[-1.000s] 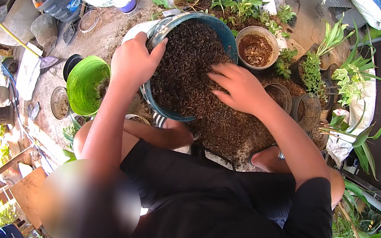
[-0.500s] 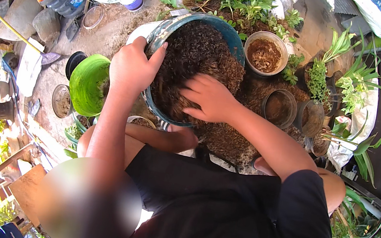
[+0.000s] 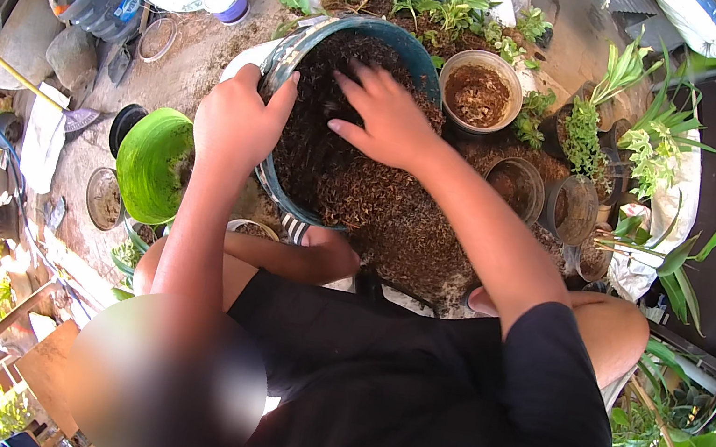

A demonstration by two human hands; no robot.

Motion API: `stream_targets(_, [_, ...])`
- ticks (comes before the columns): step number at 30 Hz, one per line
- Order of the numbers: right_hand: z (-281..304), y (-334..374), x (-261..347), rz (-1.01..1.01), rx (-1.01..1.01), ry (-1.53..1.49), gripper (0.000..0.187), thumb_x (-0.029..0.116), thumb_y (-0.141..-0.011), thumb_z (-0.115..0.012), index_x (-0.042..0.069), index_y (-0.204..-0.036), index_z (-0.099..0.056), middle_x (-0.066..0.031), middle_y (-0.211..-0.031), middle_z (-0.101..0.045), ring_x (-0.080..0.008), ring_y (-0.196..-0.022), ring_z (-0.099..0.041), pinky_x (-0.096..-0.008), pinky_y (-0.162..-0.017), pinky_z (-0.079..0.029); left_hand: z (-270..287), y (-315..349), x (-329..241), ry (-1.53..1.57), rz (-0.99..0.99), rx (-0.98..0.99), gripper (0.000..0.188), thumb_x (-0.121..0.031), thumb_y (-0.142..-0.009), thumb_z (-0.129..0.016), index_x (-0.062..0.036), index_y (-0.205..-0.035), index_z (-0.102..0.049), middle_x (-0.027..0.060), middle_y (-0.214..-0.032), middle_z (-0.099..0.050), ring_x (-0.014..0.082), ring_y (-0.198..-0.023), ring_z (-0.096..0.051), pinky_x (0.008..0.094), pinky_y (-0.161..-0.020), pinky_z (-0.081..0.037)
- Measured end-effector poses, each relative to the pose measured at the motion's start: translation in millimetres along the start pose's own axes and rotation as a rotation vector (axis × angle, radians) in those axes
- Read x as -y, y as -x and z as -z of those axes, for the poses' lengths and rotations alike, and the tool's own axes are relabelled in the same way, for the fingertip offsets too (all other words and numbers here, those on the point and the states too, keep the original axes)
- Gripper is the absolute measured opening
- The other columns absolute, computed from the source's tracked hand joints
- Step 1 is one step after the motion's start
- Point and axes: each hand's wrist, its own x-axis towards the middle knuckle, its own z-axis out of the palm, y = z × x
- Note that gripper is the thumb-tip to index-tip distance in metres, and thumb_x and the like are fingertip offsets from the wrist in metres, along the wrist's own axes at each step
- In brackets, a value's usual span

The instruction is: The person sits on the ground and repots a small plant by hand. They place the plant into a pot, add soil from a bucket, and pat the soil down around the base of the plant.

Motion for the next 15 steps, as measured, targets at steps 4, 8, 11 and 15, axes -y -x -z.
stream_targets(4, [-40,43,16,0.082,0.038,0.015,0.061,0.049,-0.094,-0.064,0.006,-0.137,-0.060,-0.0204,-0.142,-0.054,-0.0469,-0.135,-0.045,-0.0525,-0.111,-0.043,1,2,9,-0.005,0.035,-0.029,0.060,-0.055,-0.093,-0.059,0.0043,-0.095,-0.067,0.0297,-0.085,-0.070,0.0482,-0.086,-0.070,0.0547,-0.083,-0.054])
stream_targets(8, [-7,95,25,0.135,0.255,-0.018,0.051,0.048,-0.093,-0.065,0.009,-0.126,-0.068,-0.0142,-0.134,-0.059,-0.0394,-0.127,-0.052,-0.0485,-0.100,-0.051,-2,8,12,-0.004,0.022,0.009,0.059,-0.054,-0.093,-0.060,0.0041,-0.094,-0.067,0.0288,-0.085,-0.071,0.0480,-0.086,-0.070,0.0543,-0.082,-0.055])
stream_targets(11, [20,118,9,0.137,0.454,-0.006,0.047,0.048,-0.095,-0.063,0.010,-0.122,-0.071,-0.0120,-0.127,-0.064,-0.0345,-0.119,-0.060,-0.0460,-0.094,-0.055,-3,13,5,-0.013,-0.021,0.055,0.058,-0.055,-0.093,-0.061,0.0017,-0.096,-0.067,0.0280,-0.082,-0.069,0.0472,-0.085,-0.068,0.0540,-0.078,-0.052])
stream_targets(15, [60,100,-19,-0.019,0.649,0.001,0.051,0.052,-0.100,-0.054,0.009,-0.119,-0.073,-0.0110,-0.125,-0.069,-0.0346,-0.109,-0.067,-0.0458,-0.093,-0.055,-9,16,-4,-0.018,-0.064,0.037,0.058,-0.055,-0.092,-0.062,0.0027,-0.095,-0.066,0.0274,-0.081,-0.069,0.0471,-0.084,-0.069,0.0542,-0.077,-0.052])
